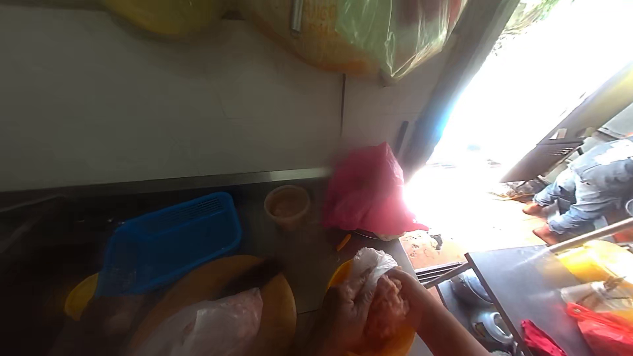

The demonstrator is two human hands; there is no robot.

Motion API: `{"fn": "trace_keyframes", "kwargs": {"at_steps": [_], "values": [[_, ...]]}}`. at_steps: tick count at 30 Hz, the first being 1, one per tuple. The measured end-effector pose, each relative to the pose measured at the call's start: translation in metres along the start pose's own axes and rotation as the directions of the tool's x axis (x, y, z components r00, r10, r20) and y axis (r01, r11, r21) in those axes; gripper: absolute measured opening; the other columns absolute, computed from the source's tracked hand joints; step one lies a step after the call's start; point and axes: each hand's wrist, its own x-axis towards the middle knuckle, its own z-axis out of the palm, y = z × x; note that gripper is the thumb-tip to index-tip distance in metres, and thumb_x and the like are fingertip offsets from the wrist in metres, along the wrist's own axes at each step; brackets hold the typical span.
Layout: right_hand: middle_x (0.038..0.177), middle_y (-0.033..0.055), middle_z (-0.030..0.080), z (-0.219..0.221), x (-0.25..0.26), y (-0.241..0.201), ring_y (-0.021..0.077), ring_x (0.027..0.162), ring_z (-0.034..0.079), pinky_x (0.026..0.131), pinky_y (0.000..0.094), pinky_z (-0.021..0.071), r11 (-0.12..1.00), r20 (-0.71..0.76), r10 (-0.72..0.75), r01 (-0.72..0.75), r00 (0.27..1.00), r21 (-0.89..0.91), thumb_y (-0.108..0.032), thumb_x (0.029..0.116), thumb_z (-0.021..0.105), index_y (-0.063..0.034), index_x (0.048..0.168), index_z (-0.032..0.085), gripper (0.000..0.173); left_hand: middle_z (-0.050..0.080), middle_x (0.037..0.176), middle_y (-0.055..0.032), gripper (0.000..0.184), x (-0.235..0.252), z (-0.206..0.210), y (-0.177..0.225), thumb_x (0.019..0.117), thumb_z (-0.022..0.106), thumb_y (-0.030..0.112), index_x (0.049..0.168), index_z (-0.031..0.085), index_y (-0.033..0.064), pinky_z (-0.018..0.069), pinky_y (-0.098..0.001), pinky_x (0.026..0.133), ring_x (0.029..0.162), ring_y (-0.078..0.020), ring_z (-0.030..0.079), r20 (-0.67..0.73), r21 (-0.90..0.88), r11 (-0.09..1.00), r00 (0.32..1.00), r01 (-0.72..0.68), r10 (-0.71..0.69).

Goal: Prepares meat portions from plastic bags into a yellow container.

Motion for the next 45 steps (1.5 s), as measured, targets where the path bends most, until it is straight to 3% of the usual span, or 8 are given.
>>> {"fn": "trace_keyframes", "kwargs": {"at_steps": [5,11,18,22,29,34,36,45], "values": [[0.092,0.0105,0.068,0.038,0.011,0.004,0.0194,0.087,0.067,0.080,0.0403,0.0578,0.969,0.096,-0.216,0.201,0.972,0.141,-0.019,0.1037,0.044,-0.0046,0.106,0.062,0.023,0.073,0.084,0.0037,0.033,-0.018,0.009,0.013,0.1072,0.053,0.033,0.124,0.072,0.0110,0.0620,-0.0279,0.065,0.069,-0.0059,0.069,-0.201,-0.198,0.973,0.967,0.117,-0.157],[0.137,0.0109,0.062,0.060,-0.045,-0.045,0.0233,0.119,0.065,0.101,0.0421,0.0565,0.824,0.284,0.025,0.141,0.958,-0.549,-0.016,0.1020,0.056,-0.0138,0.157,0.041,0.057,0.073,0.085,-0.0034,0.033,0.003,-0.038,0.030,0.1057,0.056,0.032,0.094,0.076,0.0076,0.0593,-0.0324,0.076,0.081,-0.0123,0.070,-0.275,-0.441,0.861,0.876,0.252,-0.397],[0.105,0.0045,0.075,0.011,-0.034,-0.069,0.0198,0.093,0.075,0.085,0.0421,0.0647,0.301,0.196,0.030,0.178,0.980,-0.937,-0.026,0.1060,0.050,-0.0106,0.106,0.073,0.028,0.073,0.091,-0.0124,0.036,0.005,-0.065,0.042,0.1044,0.059,0.034,0.098,0.074,0.0024,0.0621,-0.0389,0.074,0.084,-0.0224,0.071,-0.127,-0.705,0.613,0.787,0.357,-0.604],[0.114,0.0201,0.068,0.002,0.022,-0.028,0.0307,0.109,0.065,0.098,0.0542,0.0504,-0.031,0.296,0.365,0.329,0.883,-0.944,-0.018,0.0962,0.069,0.0007,0.120,0.066,0.031,0.071,0.093,-0.0142,0.032,-0.002,-0.090,0.060,0.1034,0.060,0.031,0.104,0.072,0.0017,0.0606,-0.0389,0.072,0.084,-0.0232,0.070,-0.122,-0.751,0.574,0.787,0.325,-0.605],[0.104,0.0084,0.069,0.094,0.026,0.036,-0.0003,0.098,0.063,0.091,0.0110,0.0479,0.566,0.528,-0.157,0.514,0.834,-0.644,-0.007,0.1022,0.051,0.0083,0.119,0.061,0.025,0.071,0.097,-0.0184,0.032,-0.018,-0.118,0.079,0.1043,0.057,0.029,0.105,0.072,0.0012,0.0617,-0.0425,0.080,0.088,-0.0259,0.071,-0.219,-0.815,0.563,0.829,0.134,-0.515],[0.126,0.0188,0.064,0.054,0.075,0.040,0.0260,0.113,0.063,0.100,0.0453,0.0482,-0.149,0.250,0.506,0.369,0.826,-0.917,-0.034,0.0940,0.071,-0.0010,0.132,0.060,0.051,0.071,0.096,-0.0195,0.028,-0.031,-0.126,0.067,0.1044,0.057,0.022,0.105,0.071,-0.0013,0.0625,-0.0433,0.079,0.087,-0.0266,0.071,-0.326,-0.817,0.573,0.771,0.060,-0.546],[0.123,0.0218,0.065,0.034,0.100,0.066,0.0315,0.110,0.064,0.097,0.0535,0.0492,-0.216,0.073,0.559,0.230,0.826,-0.949,-0.040,0.0920,0.072,-0.0005,0.130,0.061,0.056,0.070,0.092,-0.0190,0.028,-0.034,-0.125,0.059,0.1055,0.055,0.021,0.103,0.070,-0.0022,0.0628,-0.0421,0.075,0.082,-0.0257,0.071,-0.345,-0.822,0.567,0.745,0.055,-0.571],[0.129,0.0200,0.062,0.041,0.101,0.063,0.0253,0.121,0.059,0.107,0.0452,0.0449,-0.136,0.446,0.549,0.602,0.707,-0.787,-0.038,0.0905,0.073,0.0002,0.131,0.060,0.057,0.068,0.081,-0.0154,0.028,-0.039,-0.121,0.042,0.1055,0.055,0.019,0.095,0.071,-0.0018,0.0616,-0.0387,0.066,0.071,-0.0226,0.068,-0.382,-0.781,0.617,0.711,0.093,-0.591]]}}
